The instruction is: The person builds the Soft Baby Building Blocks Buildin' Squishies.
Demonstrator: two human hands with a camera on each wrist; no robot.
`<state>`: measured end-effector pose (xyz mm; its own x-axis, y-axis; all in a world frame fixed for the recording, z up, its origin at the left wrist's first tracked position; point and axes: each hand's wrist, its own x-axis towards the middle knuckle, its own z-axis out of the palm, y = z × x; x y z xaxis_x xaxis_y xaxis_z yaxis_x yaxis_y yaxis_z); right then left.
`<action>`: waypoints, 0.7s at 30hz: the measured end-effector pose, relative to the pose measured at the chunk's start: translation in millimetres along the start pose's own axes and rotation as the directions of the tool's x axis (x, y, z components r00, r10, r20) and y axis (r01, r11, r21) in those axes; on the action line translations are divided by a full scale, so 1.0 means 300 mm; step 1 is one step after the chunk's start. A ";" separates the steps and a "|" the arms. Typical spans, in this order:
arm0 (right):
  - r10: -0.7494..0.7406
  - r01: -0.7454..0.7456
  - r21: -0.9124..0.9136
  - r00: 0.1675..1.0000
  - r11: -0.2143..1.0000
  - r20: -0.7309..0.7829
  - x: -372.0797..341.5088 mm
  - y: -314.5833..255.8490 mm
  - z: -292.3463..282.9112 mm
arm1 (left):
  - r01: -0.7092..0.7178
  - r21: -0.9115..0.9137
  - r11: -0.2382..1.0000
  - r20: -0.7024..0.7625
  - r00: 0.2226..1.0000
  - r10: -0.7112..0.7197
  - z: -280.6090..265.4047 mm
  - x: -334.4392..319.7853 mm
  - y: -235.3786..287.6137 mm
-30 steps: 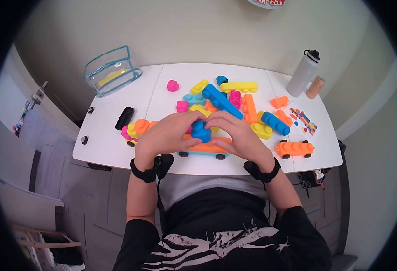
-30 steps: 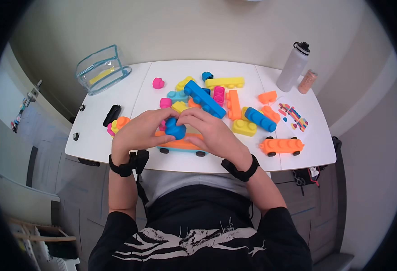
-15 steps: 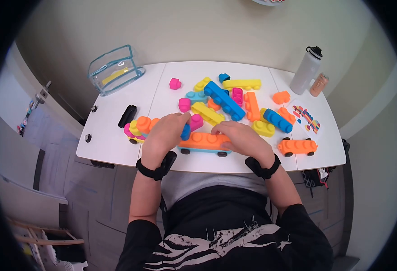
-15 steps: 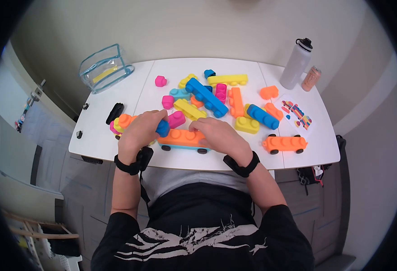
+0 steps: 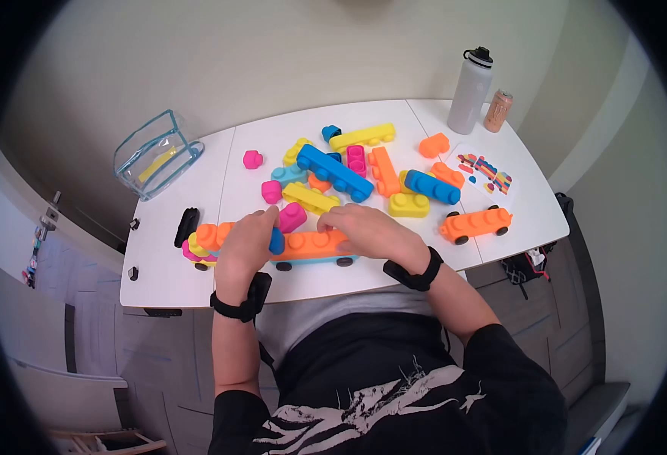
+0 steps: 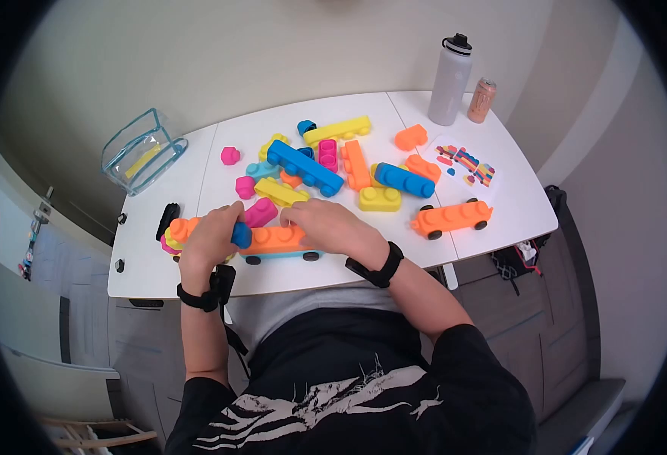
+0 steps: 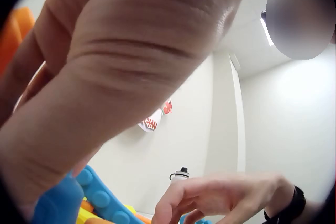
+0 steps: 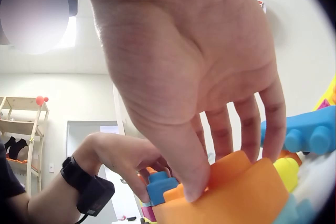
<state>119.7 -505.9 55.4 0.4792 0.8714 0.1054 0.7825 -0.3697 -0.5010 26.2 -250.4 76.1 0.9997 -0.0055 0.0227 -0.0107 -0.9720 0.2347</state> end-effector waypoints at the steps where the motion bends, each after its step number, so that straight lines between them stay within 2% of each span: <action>1: -0.007 0.007 0.006 1.000 1.000 -0.004 0.003 0.009 0.007 | -0.006 -0.010 1.000 -0.016 1.000 0.006 0.003 0.002 -0.005; 5: -0.063 0.060 0.074 0.997 0.995 0.041 0.011 0.041 -0.011 | 0.017 -0.021 1.000 0.012 1.000 -0.017 -0.011 -0.007 0.003; 8: -0.009 0.006 0.179 1.000 0.984 0.015 0.028 0.079 -0.036 | 0.046 0.035 0.998 0.008 0.999 -0.047 -0.052 -0.042 0.049; 12: 0.033 -0.028 0.114 0.999 0.993 -0.042 0.059 0.213 0.011 | -0.032 -0.048 0.998 -0.043 0.999 0.030 -0.097 -0.086 0.080; 14: -0.032 0.040 0.085 0.995 0.996 -0.095 0.068 0.247 0.027 | -0.050 -0.081 0.995 -0.046 0.998 0.046 -0.116 -0.099 0.087; 18: -0.046 0.050 0.039 0.994 0.998 -0.095 0.065 0.268 0.035 | -0.010 -0.085 0.996 -0.029 1.000 0.008 -0.153 -0.122 0.069; 21: -0.020 0.021 0.026 1.000 0.999 -0.019 0.071 0.281 0.026 | 0.011 -0.088 0.996 -0.028 1.000 -0.013 -0.172 -0.121 0.066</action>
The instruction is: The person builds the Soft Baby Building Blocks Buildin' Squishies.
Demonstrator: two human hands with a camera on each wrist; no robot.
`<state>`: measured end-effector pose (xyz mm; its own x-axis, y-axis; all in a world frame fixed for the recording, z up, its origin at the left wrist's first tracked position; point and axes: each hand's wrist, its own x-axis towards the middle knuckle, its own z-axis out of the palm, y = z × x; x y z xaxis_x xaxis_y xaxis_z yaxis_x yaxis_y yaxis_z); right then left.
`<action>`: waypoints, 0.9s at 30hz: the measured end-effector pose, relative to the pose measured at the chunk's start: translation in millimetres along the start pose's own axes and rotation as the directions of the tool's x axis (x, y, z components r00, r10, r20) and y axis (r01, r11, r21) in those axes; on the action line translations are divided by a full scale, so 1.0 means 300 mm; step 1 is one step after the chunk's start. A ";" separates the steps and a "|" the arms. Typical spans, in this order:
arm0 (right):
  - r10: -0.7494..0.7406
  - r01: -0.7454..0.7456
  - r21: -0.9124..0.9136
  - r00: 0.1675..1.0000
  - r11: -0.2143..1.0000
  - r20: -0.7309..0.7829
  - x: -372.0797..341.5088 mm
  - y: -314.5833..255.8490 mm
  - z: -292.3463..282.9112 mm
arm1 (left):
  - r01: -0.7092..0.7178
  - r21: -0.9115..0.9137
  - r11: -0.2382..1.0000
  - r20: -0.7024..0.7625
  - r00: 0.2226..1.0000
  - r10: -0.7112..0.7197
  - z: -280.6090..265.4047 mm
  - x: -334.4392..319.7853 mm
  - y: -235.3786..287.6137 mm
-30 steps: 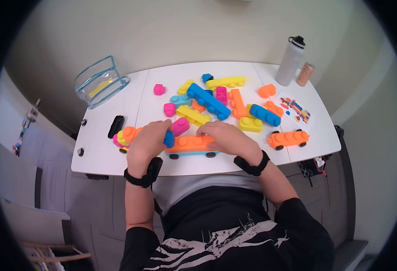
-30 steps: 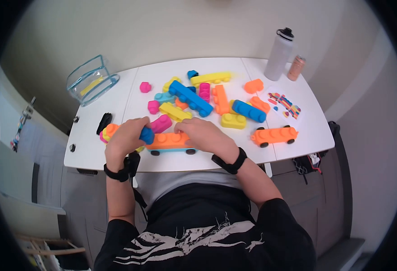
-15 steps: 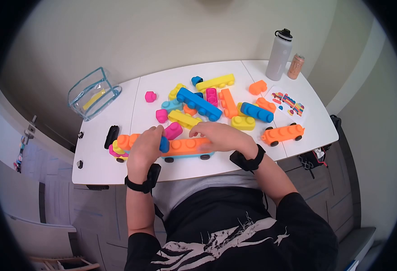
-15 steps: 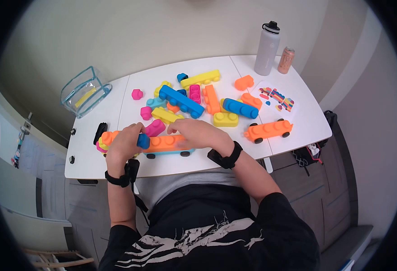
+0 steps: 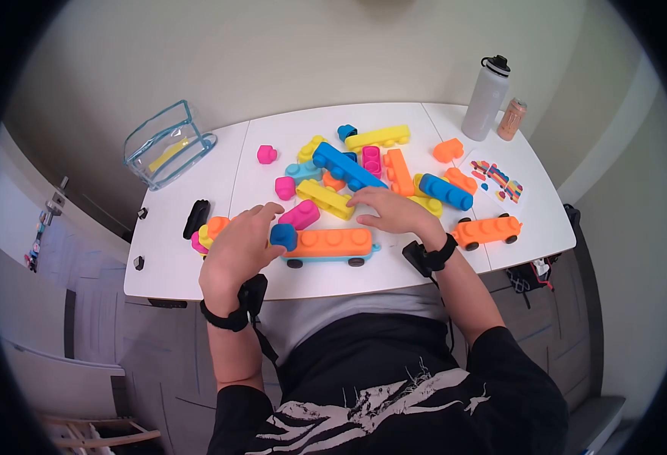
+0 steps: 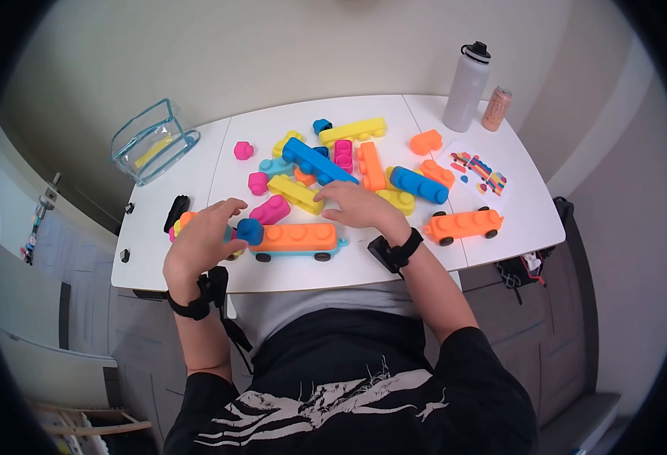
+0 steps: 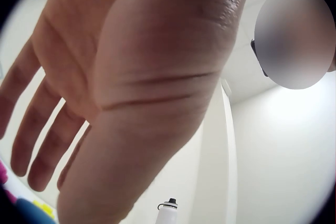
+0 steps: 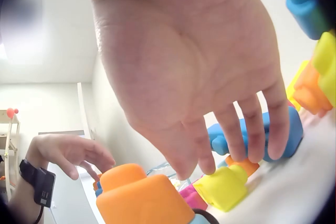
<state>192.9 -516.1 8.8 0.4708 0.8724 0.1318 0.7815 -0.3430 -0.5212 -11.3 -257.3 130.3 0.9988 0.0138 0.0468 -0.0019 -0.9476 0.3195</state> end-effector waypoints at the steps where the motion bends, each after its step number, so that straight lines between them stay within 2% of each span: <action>1: 0.010 -0.010 0.019 1.000 1.000 0.007 0.003 -0.004 0.001 | 0.014 -0.001 1.000 0.009 1.000 -0.014 -0.002 -0.001 -0.001; 3: 0.018 -0.018 0.038 1.000 0.999 0.019 0.005 -0.014 0.001 | 0.025 -0.007 1.000 0.008 1.000 -0.025 -0.002 0.000 -0.004; 5: 0.169 -0.199 0.192 0.972 0.961 0.161 0.010 -0.061 -0.029 | 0.032 -0.011 0.999 0.004 0.999 -0.032 -0.002 0.000 -0.005; 6: 0.167 -0.196 0.190 0.973 0.962 0.161 0.014 -0.047 -0.023 | 0.010 -0.007 1.000 -0.007 1.000 -0.010 -0.001 0.001 -0.005; 8: 0.025 -0.033 0.153 0.998 0.988 0.054 0.012 -0.008 0.004 | -0.009 -0.005 1.000 -0.017 1.000 0.009 0.002 -0.002 -0.006; 11: -0.033 0.029 0.112 0.999 0.993 0.027 0.013 0.015 0.016 | -0.047 -0.004 0.999 -0.041 0.998 0.047 0.000 -0.004 0.001; 12: -0.034 0.031 0.110 0.999 0.993 0.026 0.016 0.018 0.012 | -0.032 -0.008 0.999 -0.019 0.999 0.032 -0.008 -0.004 0.012; 14: 0.021 -0.056 0.208 0.986 0.977 0.165 0.019 0.004 0.000 | -0.016 -0.012 1.000 0.004 1.000 0.016 -0.012 -0.003 0.015; 15: 0.021 -0.056 0.209 0.986 0.976 0.166 0.020 0.005 0.003 | -0.020 -0.018 1.000 0.000 1.000 0.020 -0.011 -0.003 0.013; 17: 0.068 -0.085 0.082 0.979 0.993 0.191 0.028 0.010 0.002 | -0.025 -0.023 0.999 -0.004 1.000 0.025 -0.010 -0.004 0.012; 20: 0.118 -0.161 0.179 0.966 0.970 0.229 0.035 0.010 0.000 | -0.017 -0.001 1.000 0.013 1.000 0.017 -0.015 -0.004 0.016; 23: 0.061 -0.094 0.191 0.983 0.977 0.174 0.042 0.043 0.027 | -0.035 -0.026 0.999 -0.003 0.999 0.035 -0.014 -0.003 0.016; 27: 0.066 -0.102 0.264 0.988 0.959 0.141 0.030 0.019 -0.005 | -0.054 -0.027 0.998 -0.009 0.999 0.054 -0.010 -0.001 0.007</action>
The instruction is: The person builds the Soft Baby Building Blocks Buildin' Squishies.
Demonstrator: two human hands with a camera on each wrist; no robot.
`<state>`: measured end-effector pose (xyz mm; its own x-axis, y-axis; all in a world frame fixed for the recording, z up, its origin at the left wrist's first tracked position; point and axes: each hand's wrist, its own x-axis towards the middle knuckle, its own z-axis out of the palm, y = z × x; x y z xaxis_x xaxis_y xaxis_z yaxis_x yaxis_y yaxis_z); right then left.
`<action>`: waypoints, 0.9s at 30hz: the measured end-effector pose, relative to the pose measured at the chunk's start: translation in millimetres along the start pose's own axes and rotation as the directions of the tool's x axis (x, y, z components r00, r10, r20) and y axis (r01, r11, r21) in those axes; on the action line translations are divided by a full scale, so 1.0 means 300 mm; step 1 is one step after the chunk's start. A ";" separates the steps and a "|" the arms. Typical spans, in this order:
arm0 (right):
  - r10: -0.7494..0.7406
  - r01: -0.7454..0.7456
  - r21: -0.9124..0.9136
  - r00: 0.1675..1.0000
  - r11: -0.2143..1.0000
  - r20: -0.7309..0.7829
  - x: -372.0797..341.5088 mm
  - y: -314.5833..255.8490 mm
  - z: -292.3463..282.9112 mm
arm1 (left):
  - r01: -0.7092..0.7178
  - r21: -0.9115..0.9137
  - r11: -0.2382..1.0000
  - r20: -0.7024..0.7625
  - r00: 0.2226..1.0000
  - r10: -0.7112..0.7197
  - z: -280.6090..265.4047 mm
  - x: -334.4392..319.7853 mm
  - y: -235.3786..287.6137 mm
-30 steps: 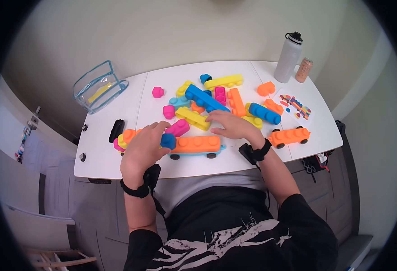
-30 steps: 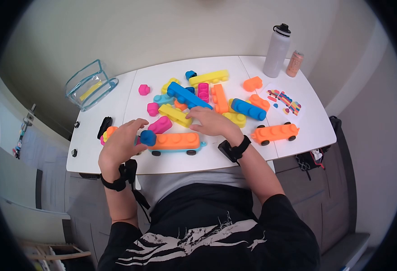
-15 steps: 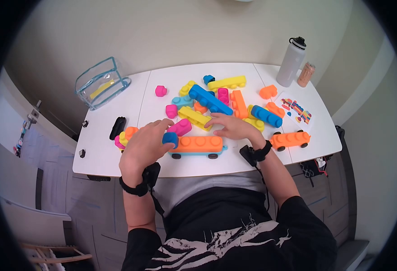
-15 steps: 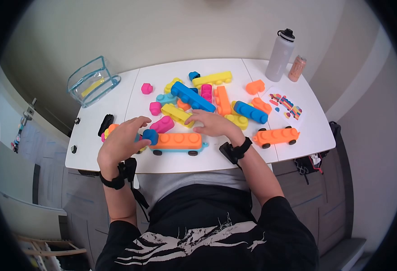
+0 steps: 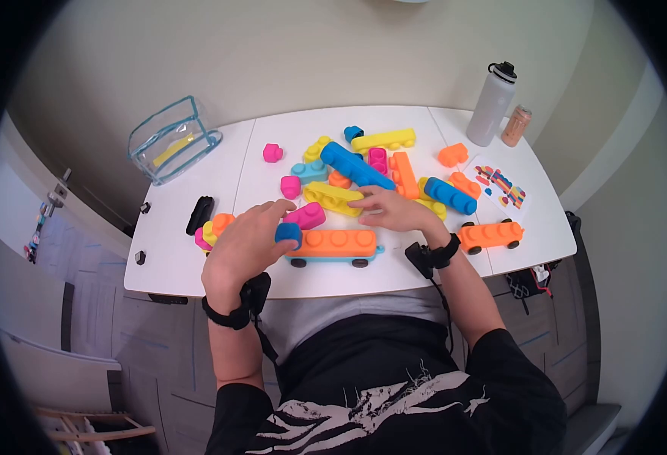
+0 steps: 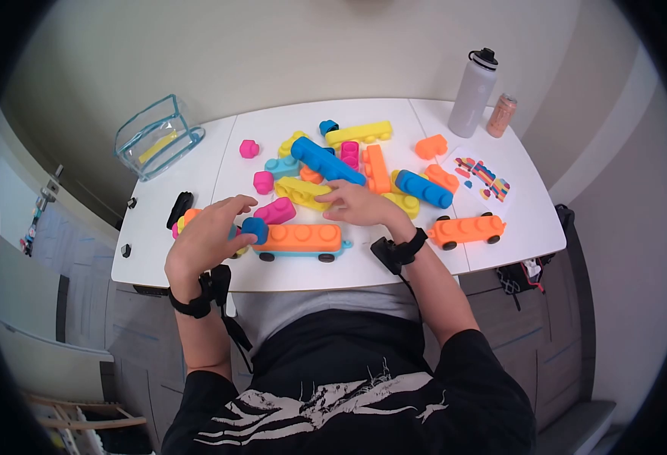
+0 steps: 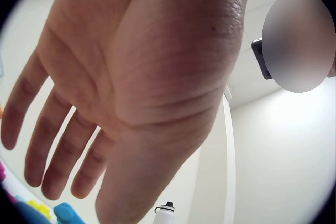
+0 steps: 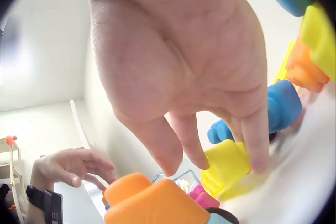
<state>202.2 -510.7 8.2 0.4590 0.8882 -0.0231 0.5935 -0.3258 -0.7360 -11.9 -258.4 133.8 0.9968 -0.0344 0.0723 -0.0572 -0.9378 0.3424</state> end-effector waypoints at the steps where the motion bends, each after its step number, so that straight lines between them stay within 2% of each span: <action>1: 0.012 -0.012 0.004 1.000 1.000 -0.020 -0.011 -0.022 -0.014 | -0.020 -0.008 1.000 -0.021 1.000 0.020 0.004 -0.001 -0.003; 8: -0.033 0.049 0.124 0.991 0.991 -0.132 -0.087 -0.135 -0.111 | -0.046 0.017 0.999 -0.045 0.998 0.047 0.007 0.023 -0.008; 10: -0.051 0.070 0.132 0.988 0.989 -0.143 -0.127 -0.185 -0.135 | -0.108 -0.003 0.994 -0.174 0.979 0.106 0.005 0.030 0.003; 11: -0.069 0.091 0.140 0.985 0.986 -0.156 -0.144 -0.209 -0.145 | -0.107 -0.004 0.994 -0.176 0.979 0.105 0.007 0.040 0.006; 13: -0.110 0.136 0.196 0.984 0.971 -0.140 -0.180 -0.252 -0.167 | -0.159 -0.072 0.985 -0.389 0.914 0.119 0.018 0.053 0.011; 15: -0.149 0.179 0.252 0.980 0.951 -0.132 -0.194 -0.260 -0.161 | -0.197 -0.071 0.978 -0.397 0.905 0.153 0.008 0.052 0.025; 17: -0.257 0.297 0.440 0.955 0.847 -0.149 -0.197 -0.264 -0.148 | -0.244 -0.065 0.968 -0.408 0.891 0.197 -0.001 0.061 0.029; 19: -0.265 0.320 0.457 0.947 0.830 -0.182 -0.200 -0.286 -0.141 | -0.199 -0.085 0.976 -0.275 0.947 0.169 -0.004 0.059 0.017; 21: -0.269 0.343 0.471 0.938 0.813 -0.217 -0.199 -0.291 -0.132 | -0.212 -0.083 0.974 -0.298 0.938 0.179 -0.003 0.058 0.020; 23: -0.312 0.376 0.553 0.927 0.743 -0.210 -0.182 -0.272 -0.125 | -0.226 -0.074 0.971 -0.327 0.926 0.190 -0.007 0.063 0.023; 24: -0.311 0.378 0.550 0.926 0.744 -0.215 -0.174 -0.270 -0.122 | -0.229 -0.042 0.972 -0.347 0.916 0.201 -0.008 0.064 0.025; 26: -0.089 0.219 0.634 0.969 0.742 -0.230 -0.159 -0.270 -0.107 | -0.236 -0.008 0.972 -0.363 0.906 0.217 -0.004 0.062 0.033; 27: -0.087 0.222 0.633 0.968 0.742 -0.237 -0.150 -0.267 -0.094 | -0.238 0.009 0.971 -0.376 0.899 0.224 0.000 0.064 0.041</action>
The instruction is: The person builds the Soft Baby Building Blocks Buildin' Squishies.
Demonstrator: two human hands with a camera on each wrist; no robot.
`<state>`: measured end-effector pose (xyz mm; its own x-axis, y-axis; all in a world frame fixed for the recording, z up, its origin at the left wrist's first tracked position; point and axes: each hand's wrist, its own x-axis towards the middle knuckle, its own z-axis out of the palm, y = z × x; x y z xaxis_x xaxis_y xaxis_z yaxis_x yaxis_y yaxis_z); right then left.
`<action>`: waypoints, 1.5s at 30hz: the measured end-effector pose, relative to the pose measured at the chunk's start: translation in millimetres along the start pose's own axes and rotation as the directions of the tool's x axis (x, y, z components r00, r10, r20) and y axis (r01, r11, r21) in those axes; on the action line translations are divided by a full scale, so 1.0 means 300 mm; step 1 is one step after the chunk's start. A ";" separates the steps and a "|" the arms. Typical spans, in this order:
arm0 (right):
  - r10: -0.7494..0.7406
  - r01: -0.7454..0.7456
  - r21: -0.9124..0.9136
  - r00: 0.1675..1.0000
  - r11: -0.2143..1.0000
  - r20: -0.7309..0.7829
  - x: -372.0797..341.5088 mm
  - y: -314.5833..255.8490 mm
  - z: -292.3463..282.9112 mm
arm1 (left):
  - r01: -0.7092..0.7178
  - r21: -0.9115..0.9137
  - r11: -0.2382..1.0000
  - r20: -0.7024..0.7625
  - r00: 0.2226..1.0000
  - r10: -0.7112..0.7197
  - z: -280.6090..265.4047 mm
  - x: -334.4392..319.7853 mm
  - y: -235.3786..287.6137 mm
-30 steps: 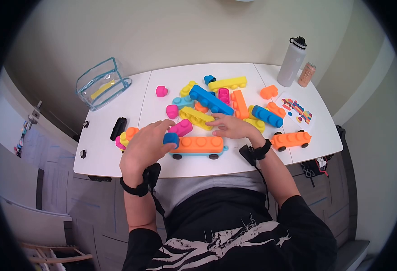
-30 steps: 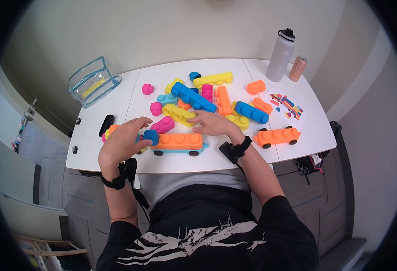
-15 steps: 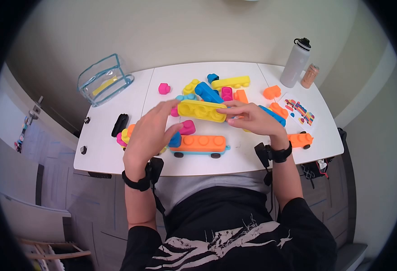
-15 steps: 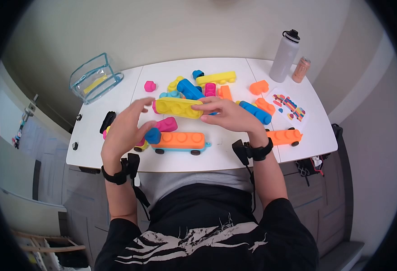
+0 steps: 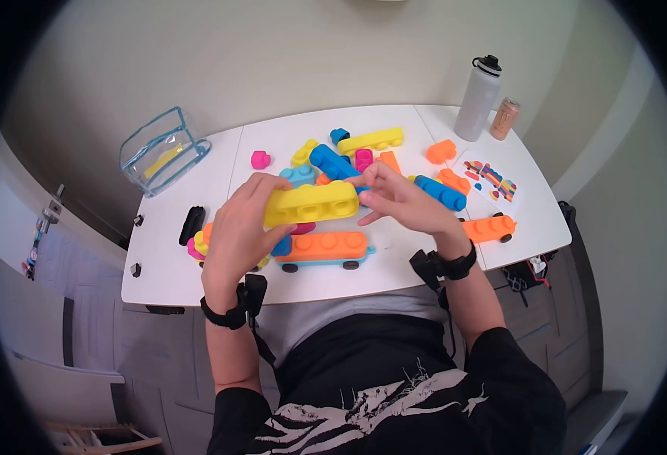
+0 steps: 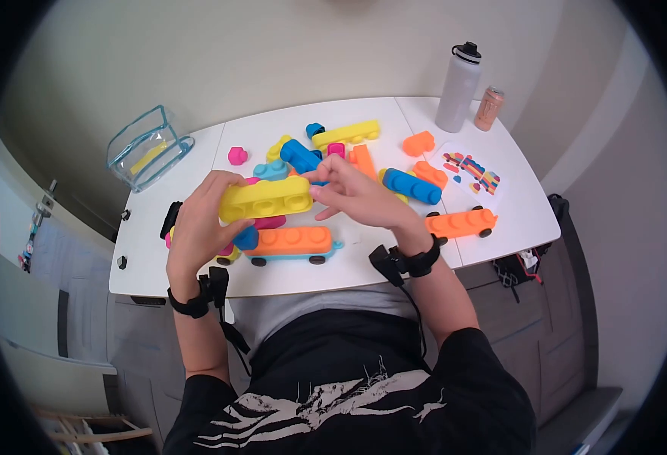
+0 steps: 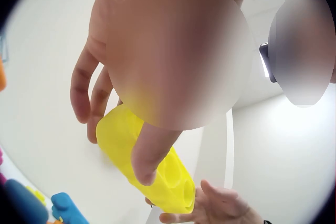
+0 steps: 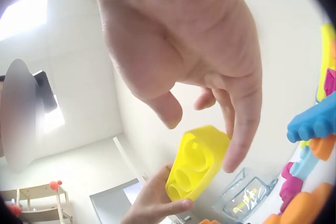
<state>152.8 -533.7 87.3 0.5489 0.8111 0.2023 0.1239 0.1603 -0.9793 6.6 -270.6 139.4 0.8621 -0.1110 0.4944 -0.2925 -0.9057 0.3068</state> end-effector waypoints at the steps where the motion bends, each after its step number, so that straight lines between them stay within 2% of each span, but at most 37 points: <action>1: 0.036 -0.037 -0.028 0.999 0.999 -0.029 0.006 0.012 0.010 | -0.010 0.015 1.000 -0.016 1.000 0.010 0.006 0.004 0.008; 3: 0.064 -0.067 -0.057 0.996 0.996 -0.063 0.010 0.011 0.016 | 0.022 0.031 0.999 0.026 0.999 -0.023 0.016 0.005 0.020; 5: 0.105 -0.107 -0.168 0.994 0.980 -0.023 0.005 0.002 0.024 | 0.061 0.048 0.997 0.072 0.995 -0.065 0.029 0.003 0.021; 6: 0.104 -0.107 -0.167 0.994 0.980 -0.026 -0.003 0.009 0.022 | 0.033 0.061 0.998 0.056 0.998 -0.037 0.038 0.003 0.019; 8: 0.044 -0.027 -0.360 0.998 0.933 0.040 -0.009 0.019 0.018 | 0.001 0.079 0.997 0.038 0.999 -0.004 0.065 0.007 0.013; 9: 0.040 -0.023 -0.362 0.998 0.932 0.039 -0.011 0.017 0.018 | 0.005 0.088 0.996 0.002 1.000 -0.005 0.091 0.010 0.015; 12: 0.052 -0.036 -0.412 0.998 0.910 0.028 -0.019 -0.016 0.030 | -0.028 0.076 0.997 -0.057 0.998 0.032 0.117 0.025 0.058; 14: -0.001 -0.016 -0.526 1.000 0.850 -0.031 -0.023 -0.024 0.036 | -0.062 0.056 0.997 -0.077 0.995 0.066 0.108 0.022 0.069; 15: -0.002 -0.015 -0.526 0.999 0.850 -0.032 -0.024 -0.029 0.034 | -0.080 0.032 0.996 -0.033 0.996 0.081 0.101 0.018 0.066; 17: -0.035 0.003 -0.649 0.999 0.761 -0.036 -0.032 -0.033 0.018 | -0.096 0.006 0.995 0.015 0.995 0.096 0.081 0.010 0.059; 18: -0.030 -0.001 -0.645 0.999 0.764 -0.037 -0.036 -0.029 0.010 | -0.071 0.010 0.997 0.025 0.997 0.071 0.066 0.003 0.056; 20: -0.049 0.036 -0.716 0.999 0.698 0.002 -0.042 -0.022 -0.006 | -0.045 0.016 0.999 0.040 0.998 0.044 0.027 -0.009 0.043; 21: -0.048 0.036 -0.713 0.999 0.700 0.003 -0.049 -0.019 -0.011 | 0.010 0.025 1.000 0.094 0.995 -0.012 0.006 -0.013 0.034; 23: -0.026 0.047 -0.791 0.999 0.610 0.040 -0.053 -0.006 -0.012 | 0.078 0.047 0.996 0.148 0.985 -0.084 -0.020 -0.026 0.011; 25: -0.019 0.061 -0.785 0.998 0.617 0.063 -0.050 0.000 0.001 | 0.138 0.043 0.989 0.230 0.962 -0.145 -0.043 -0.035 -0.017; 27: -0.013 0.070 -0.784 0.997 0.617 0.079 -0.041 0.007 0.008 | 0.160 0.055 0.986 0.225 0.960 -0.168 -0.044 -0.043 -0.046; 29: 0.013 0.072 -0.780 0.995 0.621 0.103 -0.035 0.017 0.018 | 0.226 0.110 0.968 0.370 0.894 -0.251 -0.038 -0.045 -0.075; 32: -0.002 0.065 -0.798 0.997 0.599 0.079 -0.030 0.028 0.040 | 0.247 0.125 0.961 0.360 0.891 -0.277 -0.019 -0.043 -0.081; 36: 0.027 0.040 -0.796 0.997 0.604 0.070 -0.027 0.037 0.069 | 0.225 0.108 0.968 0.381 0.890 -0.250 -0.004 -0.040 -0.079; 38: 0.025 0.056 -0.831 0.996 0.553 0.084 -0.024 0.046 0.077 | 0.200 0.102 0.974 0.359 0.906 -0.224 0.013 -0.044 -0.079; 41: -0.038 0.125 -0.816 0.991 0.565 0.126 -0.021 0.050 0.068 | 0.155 0.101 0.983 0.356 0.917 -0.181 0.028 -0.034 -0.079; 45: -0.012 0.112 -0.800 0.991 0.590 0.130 -0.021 0.054 0.074 | 0.142 0.089 0.986 0.376 0.912 -0.165 0.053 -0.032 -0.078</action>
<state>133.1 -523.8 69.8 0.4351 0.8754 0.2107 0.7958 -0.2644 -0.5449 11.6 -255.0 114.5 0.9900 -0.1055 0.0940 -0.1293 -0.9449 0.3007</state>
